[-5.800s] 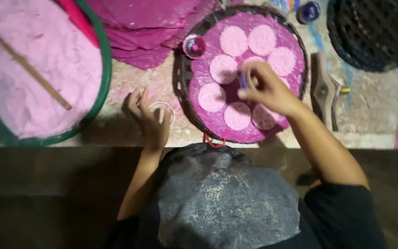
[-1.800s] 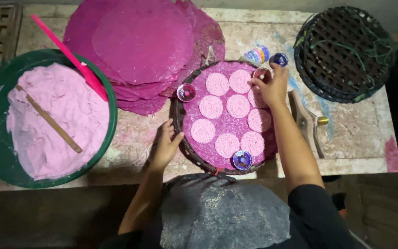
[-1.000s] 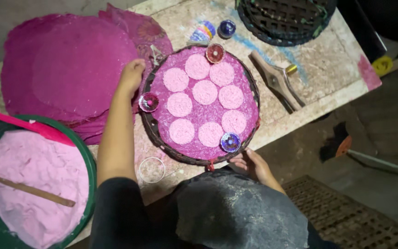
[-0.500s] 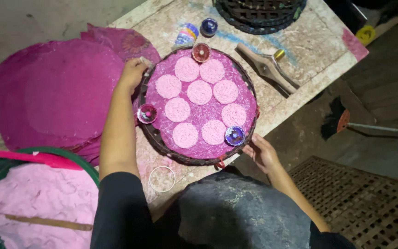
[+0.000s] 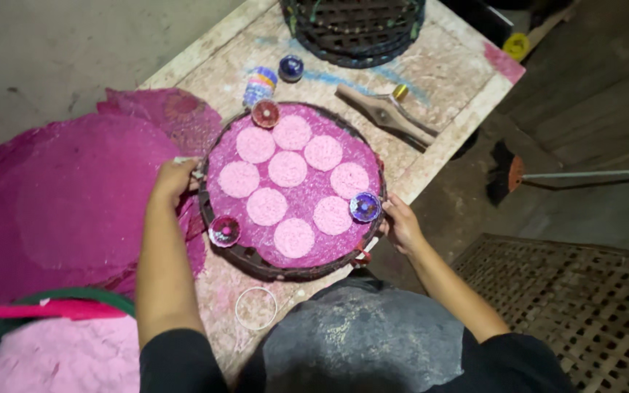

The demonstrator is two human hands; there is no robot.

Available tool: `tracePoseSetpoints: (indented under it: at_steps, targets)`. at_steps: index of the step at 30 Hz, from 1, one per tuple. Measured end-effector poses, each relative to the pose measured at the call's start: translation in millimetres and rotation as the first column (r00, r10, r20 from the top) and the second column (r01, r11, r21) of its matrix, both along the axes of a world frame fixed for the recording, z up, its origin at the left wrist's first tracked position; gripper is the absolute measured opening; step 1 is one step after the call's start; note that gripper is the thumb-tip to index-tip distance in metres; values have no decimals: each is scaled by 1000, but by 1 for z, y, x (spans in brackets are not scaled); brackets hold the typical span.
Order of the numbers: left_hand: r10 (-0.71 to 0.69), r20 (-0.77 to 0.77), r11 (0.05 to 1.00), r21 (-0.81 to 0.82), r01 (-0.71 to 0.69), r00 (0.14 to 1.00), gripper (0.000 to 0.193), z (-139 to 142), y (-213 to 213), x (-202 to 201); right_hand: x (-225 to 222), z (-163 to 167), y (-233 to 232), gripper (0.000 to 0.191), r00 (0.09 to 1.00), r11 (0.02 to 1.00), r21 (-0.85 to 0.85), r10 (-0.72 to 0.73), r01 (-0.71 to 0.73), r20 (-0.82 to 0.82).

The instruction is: The person scoops pink batter into a circular mold, presses it into a tray, and repeats the process to form multiple round cakes. They use a wooden tool to transfer batter and a metal ring to shape each portion.

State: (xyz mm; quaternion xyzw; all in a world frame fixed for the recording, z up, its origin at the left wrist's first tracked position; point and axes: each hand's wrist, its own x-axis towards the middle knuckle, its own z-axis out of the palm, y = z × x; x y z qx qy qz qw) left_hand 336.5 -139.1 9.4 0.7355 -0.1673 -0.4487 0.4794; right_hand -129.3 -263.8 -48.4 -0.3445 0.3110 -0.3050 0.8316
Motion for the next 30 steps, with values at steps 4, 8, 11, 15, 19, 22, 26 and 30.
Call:
tracePoseSetpoints:
  at_steps: [4,8,11,15,19,22,26,30]
  targets:
    - [-18,-23,996,-91,16,1000,27,28,-10,-2,-13,2,-8,43,985,985,30,-173,173,18]
    - [-16,-10,973,-231,13,1000,36,43,-44,-15,-57,13,-34,36,962,982,-148,-73,116,264]
    - [-36,-295,885,-453,-107,955,34,31,-92,-44,-111,20,-67,25,933,917,-177,-346,358,97]
    - [-19,153,783,-613,110,988,27,-2,-164,-146,-191,29,-113,35,828,781,-289,-554,553,88]
    - [-258,838,809,-86,582,482,33,-12,-204,-257,-260,42,-153,41,798,708,-387,-583,591,154]
    - [-207,942,754,-19,657,265,63,-8,-257,-317,-294,48,-186,43,815,732,-359,-543,578,204]
    - [-148,930,729,332,599,-336,44,-21,-327,-351,-310,37,-240,41,753,702,-283,-642,653,146]
    - [-485,771,564,637,526,-413,25,-35,-363,-343,-301,14,-292,39,745,715,-217,-658,664,111]
